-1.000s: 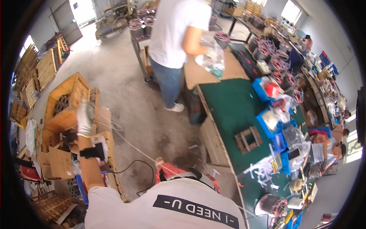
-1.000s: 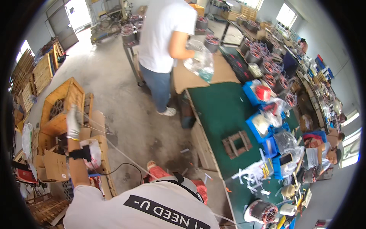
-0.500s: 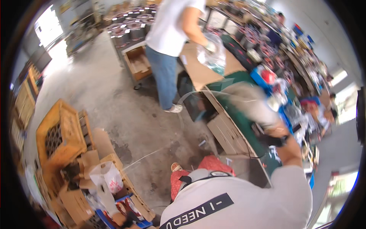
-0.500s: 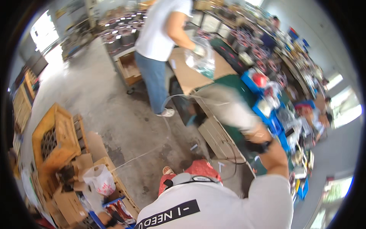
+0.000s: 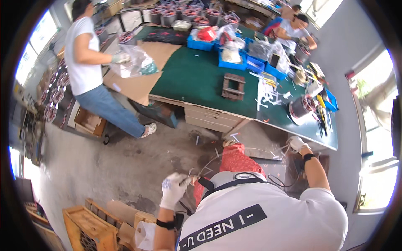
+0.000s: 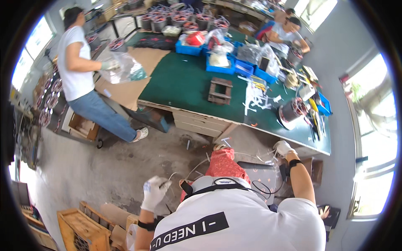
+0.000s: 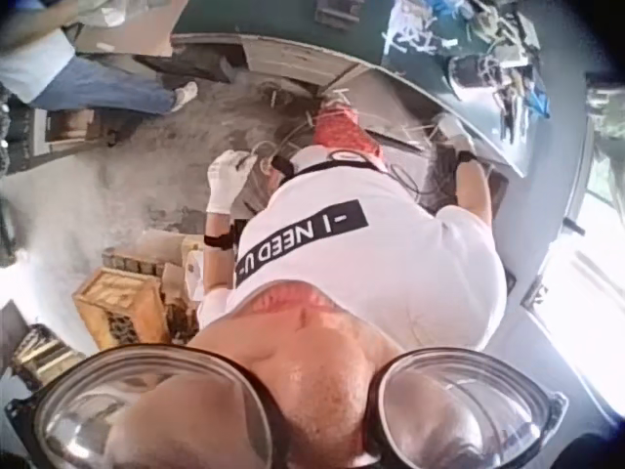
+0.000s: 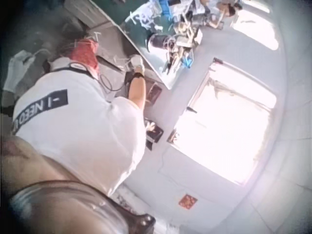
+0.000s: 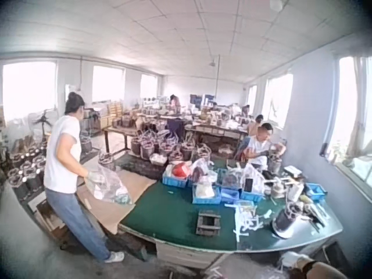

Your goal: Assembling and securing wires on motor stators at a workshop workbench using hand tools and zip ties.

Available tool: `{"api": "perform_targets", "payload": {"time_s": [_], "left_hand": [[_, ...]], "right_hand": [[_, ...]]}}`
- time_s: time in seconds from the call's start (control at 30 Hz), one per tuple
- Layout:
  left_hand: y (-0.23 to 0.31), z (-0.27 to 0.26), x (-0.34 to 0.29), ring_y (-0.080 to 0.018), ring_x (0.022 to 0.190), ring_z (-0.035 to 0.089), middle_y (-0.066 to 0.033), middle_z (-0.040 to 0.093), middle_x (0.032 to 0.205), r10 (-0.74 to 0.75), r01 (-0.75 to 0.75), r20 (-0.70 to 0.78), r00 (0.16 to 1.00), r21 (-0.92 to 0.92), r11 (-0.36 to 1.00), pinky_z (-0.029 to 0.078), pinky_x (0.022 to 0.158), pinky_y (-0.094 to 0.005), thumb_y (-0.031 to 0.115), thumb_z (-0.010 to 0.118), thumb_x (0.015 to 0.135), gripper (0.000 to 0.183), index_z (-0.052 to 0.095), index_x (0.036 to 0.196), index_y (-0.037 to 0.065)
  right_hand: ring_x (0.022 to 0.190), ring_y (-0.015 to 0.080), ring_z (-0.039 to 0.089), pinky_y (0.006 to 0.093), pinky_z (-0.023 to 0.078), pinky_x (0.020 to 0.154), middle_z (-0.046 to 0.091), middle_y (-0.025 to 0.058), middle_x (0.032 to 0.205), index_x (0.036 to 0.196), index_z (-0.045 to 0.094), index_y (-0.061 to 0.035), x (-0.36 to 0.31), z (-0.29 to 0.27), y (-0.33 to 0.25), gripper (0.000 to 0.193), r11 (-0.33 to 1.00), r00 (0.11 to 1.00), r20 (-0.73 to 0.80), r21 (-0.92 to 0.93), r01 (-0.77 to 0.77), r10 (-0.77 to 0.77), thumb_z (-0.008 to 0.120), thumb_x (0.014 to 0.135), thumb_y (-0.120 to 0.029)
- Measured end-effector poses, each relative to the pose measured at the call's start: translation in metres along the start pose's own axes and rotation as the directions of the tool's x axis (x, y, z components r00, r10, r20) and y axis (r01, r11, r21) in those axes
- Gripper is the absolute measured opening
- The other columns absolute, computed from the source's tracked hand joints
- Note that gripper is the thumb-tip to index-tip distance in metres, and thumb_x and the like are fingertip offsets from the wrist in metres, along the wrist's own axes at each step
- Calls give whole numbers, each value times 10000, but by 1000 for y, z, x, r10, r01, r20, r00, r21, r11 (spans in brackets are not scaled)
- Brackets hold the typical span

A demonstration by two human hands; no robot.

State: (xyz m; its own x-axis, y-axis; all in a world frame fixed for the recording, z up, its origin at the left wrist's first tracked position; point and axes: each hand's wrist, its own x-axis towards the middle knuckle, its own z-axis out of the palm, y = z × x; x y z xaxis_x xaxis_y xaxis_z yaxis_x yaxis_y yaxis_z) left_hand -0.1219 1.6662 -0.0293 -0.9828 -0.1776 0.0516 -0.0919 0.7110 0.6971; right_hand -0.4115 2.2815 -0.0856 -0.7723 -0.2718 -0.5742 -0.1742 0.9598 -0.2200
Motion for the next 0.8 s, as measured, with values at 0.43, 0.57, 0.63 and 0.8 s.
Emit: {"api": "perform_targets", "payload": {"time_s": [0.43,0.57,0.63,0.8], "left_hand": [[265,137,221,-232,638,607,-60,645,746,677,-522,28,735,-614,592,465,564,-329,164,823,709,174,687,789,91],[354,273,268,-284,769,627,-112,637,822,820,-443,116,561,-795,415,495,679,-366,192,763,756,231,664,905,47],[401,320,275,-294,824,656,-134,670,930,851,-326,172,497,-871,367,508,714,-374,270,796,727,406,651,1020,29],[461,358,304,-291,945,628,-137,598,1138,851,-305,174,495,-883,358,491,788,-379,133,664,827,555,446,1337,110]], "right_hand": [[828,302,615,351,502,744,663,151,921,888,594,-2,-22,18,209,99,958,828,-484,188,-218,283,562,824,-71],[829,305,621,358,502,744,666,155,922,917,606,-8,97,-120,231,120,996,903,-429,79,48,-9,576,830,-84],[829,307,624,362,503,744,667,157,923,932,612,-10,143,-154,212,131,983,913,-386,72,171,-130,583,833,-91],[831,311,632,372,504,743,671,162,924,968,627,-17,157,-197,204,159,951,932,-257,108,290,-256,601,840,-107]]}}
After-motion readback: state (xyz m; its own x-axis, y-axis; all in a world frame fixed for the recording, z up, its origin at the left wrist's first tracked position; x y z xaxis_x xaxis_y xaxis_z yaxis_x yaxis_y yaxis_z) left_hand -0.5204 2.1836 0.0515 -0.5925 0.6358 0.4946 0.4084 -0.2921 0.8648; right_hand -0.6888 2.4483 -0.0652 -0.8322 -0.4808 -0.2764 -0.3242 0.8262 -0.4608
